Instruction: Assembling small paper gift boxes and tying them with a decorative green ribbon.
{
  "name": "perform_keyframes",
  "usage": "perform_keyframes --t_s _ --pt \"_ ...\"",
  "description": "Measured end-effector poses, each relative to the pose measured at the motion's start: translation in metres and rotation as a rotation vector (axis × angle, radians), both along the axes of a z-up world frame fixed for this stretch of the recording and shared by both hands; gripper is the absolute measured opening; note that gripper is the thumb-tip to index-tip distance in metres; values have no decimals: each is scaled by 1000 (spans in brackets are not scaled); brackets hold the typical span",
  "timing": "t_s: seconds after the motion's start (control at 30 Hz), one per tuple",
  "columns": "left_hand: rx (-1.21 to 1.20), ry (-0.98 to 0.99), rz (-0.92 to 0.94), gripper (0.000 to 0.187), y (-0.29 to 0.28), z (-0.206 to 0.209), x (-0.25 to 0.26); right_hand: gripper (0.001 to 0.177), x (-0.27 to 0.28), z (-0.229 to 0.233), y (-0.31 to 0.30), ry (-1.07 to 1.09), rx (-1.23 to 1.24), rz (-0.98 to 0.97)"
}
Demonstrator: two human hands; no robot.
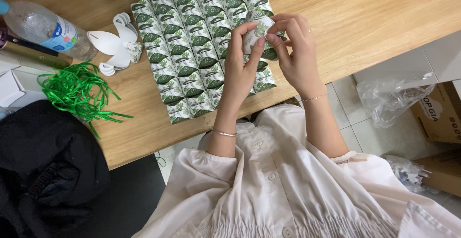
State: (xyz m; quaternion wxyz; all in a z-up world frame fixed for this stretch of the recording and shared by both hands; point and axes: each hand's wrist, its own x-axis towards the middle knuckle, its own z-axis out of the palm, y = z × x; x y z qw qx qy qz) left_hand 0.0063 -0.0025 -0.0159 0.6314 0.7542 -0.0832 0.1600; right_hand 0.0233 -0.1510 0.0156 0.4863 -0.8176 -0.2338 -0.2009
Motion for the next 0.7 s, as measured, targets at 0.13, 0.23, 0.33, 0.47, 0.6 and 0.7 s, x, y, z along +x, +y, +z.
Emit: perform_keyframes --t_s 0.13,0.23,0.33,0.47,0.6,0.7 --pt "74 4 0 34 -1 7 -2 9 2 -2 -2 15 -11 -1" --pt "112 -58 17 31 -2 6 -3 9 2 -2 -2 5 -19 8" --pt "110 -70 20 30 -3 8 -2 9 1 0 -1 -3 -25 9" --pt "135 -71 28 27 -4 6 -1 10 1 2 1 -45 -70 10" --pt "73 -4 20 26 -4 12 -1 11 0 1 1 -137 -169 -23" --pt "60 -8 99 22 1 1 3 14 1 -6 1 15 13 41"
